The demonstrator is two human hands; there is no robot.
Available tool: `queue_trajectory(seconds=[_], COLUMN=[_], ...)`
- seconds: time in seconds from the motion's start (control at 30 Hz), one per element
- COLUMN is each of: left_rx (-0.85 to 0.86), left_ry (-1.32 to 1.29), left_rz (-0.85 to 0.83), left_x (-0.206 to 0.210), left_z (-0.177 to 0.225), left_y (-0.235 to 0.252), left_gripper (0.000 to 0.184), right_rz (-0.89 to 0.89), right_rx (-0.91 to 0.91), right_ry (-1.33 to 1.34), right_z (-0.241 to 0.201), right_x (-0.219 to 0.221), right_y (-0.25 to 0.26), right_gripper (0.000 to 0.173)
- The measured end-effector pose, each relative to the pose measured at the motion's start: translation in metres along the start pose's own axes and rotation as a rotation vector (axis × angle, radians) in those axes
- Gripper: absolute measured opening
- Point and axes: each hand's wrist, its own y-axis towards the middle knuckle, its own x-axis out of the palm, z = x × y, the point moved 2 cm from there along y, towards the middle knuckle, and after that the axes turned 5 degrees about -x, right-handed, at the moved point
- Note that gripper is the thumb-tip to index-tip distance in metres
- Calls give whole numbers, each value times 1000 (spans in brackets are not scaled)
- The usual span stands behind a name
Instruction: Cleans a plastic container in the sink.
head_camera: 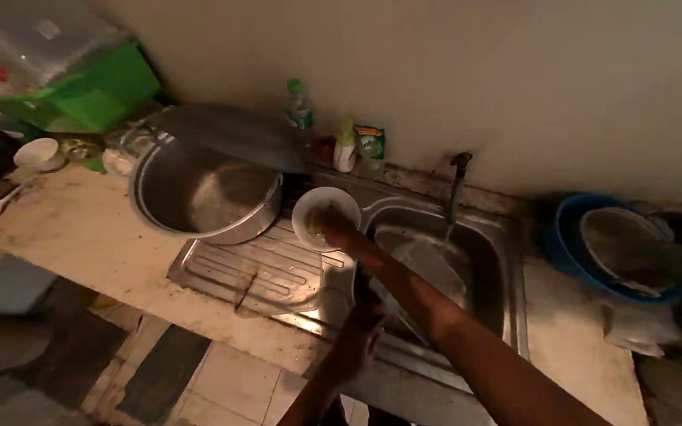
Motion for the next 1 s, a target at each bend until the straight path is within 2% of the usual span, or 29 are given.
queue_trajectory(seconds=[0.1, 0.2, 0.3, 0.33, 0.4, 0.47, 0.5, 0.57, 0.63, 0.67, 0.73, 0.8, 0.83, 0.87, 0.9, 0.93, 0.97, 1.0], left_rx=[-49, -55, -76, -69, -50, -38, -33, -74, -112, -124, -180, -239, -177, -28, 175, 18, -253, -448], left_ry=[-48, -119, -138, -130, -124, -142, -166, -141, -26, 45, 97, 69, 65, 61, 35, 25, 29, 32], left_rz=[-26, -28, -29, -6, 65, 91, 77, -6, -96, -115, -138, -152, -143, -65, 146, 17, -151, -178], left_x=[-10, -19, -30, -33, -35, -36, -38, -40, -40, -38, -36, -35, -35, -31, -21, -38, -65, -81], left_z=[-8, -15, -22, -24, -26, -20, -11, 10, 29, 36, 52, 66, 69, 73, 81, 133, 205, 265], left_y=[-7, -10, -4, 1, 22, 59, 83, 145, 220, 257, 321, 353, 355, 354, 350, 332, 311, 292], left_gripper=[32, 30, 31, 31, 31, 32, 33, 38, 45, 46, 47, 46, 47, 48, 48, 47, 46, 45], right_rz=[53, 229, 431, 445, 381, 289, 249, 217, 159, 131, 126, 226, 278, 285, 282, 278, 255, 227], right_rx=[60, 193, 146, 208, 443, 609, 613, 528, 457, 457, 481, 441, 414, 392, 375, 347, 330, 332], right_ry=[61, 150, 183, 255, 468, 578, 582, 619, 589, 570, 588, 600, 589, 557, 530, 485, 452, 431], right_z=[-14, -21, -6, 5, 34, 75, 94, 107, 112, 117, 115, 99, 90, 82, 76, 74, 75, 80], right_x=[-12, -54, -86, -85, -55, 14, 54, 120, 167, 181, 179, 168, 167, 169, 172, 177, 182, 185], right_y=[-10, -43, -134, -166, -225, -261, -270, -286, -293, -291, -287, -288, -287, -286, -287, -287, -284, -281], right_gripper=[54, 53, 36, 37, 50, 59, 61, 53, 55, 56, 60, 68, 75, 82, 84, 77, 60, 51])
